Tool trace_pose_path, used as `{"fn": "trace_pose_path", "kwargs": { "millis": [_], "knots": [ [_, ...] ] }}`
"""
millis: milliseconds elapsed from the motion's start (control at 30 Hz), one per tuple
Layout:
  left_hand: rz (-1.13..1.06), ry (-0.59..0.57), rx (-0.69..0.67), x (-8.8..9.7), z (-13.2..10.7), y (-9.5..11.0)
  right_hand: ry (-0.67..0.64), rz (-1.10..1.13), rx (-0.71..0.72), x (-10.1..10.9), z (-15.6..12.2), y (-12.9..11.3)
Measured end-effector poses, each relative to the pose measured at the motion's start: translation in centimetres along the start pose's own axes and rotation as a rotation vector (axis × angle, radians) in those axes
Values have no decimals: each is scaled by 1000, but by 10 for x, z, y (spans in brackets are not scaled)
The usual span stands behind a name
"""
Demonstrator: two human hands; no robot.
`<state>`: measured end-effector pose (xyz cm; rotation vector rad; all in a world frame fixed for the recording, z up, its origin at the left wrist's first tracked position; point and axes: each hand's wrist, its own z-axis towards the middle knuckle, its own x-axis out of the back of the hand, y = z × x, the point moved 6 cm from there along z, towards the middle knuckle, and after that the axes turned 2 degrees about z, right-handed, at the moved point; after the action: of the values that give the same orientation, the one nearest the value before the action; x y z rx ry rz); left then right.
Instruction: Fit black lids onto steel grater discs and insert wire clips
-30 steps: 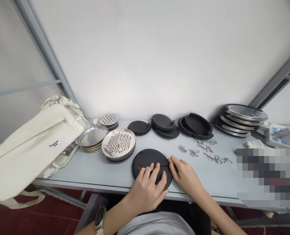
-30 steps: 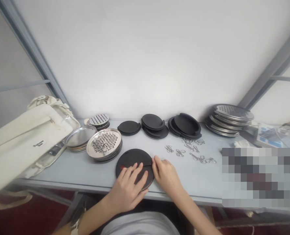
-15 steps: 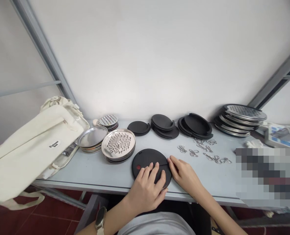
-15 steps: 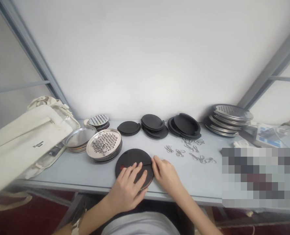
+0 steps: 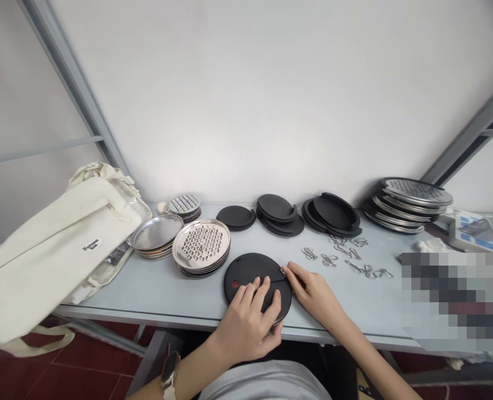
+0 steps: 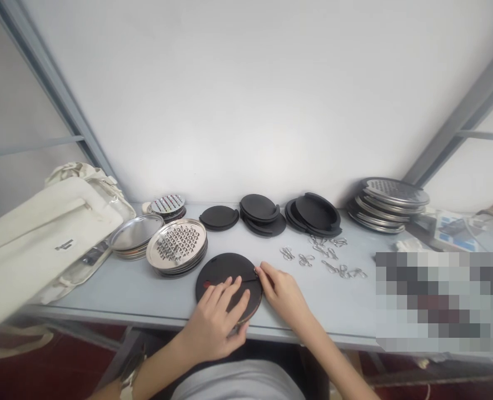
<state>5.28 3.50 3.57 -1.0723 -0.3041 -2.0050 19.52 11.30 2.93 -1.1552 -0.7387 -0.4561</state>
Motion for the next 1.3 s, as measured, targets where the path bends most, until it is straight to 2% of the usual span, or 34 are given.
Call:
{"fn": "trace_pose_path", "kwargs": {
  "millis": [300,567,867,1300],
  "knots": [
    [8,7,6,0,0,0,34,165,-14,3,-1,0],
    [13,1,6,0,0,0,245,257,59,21,-3,-4],
    [6,4,7,-1,0,0,192,351,12,17,-3,1],
    [4,-5,10,0,1,0,94,349,12,8,0,3]
  ]
}}
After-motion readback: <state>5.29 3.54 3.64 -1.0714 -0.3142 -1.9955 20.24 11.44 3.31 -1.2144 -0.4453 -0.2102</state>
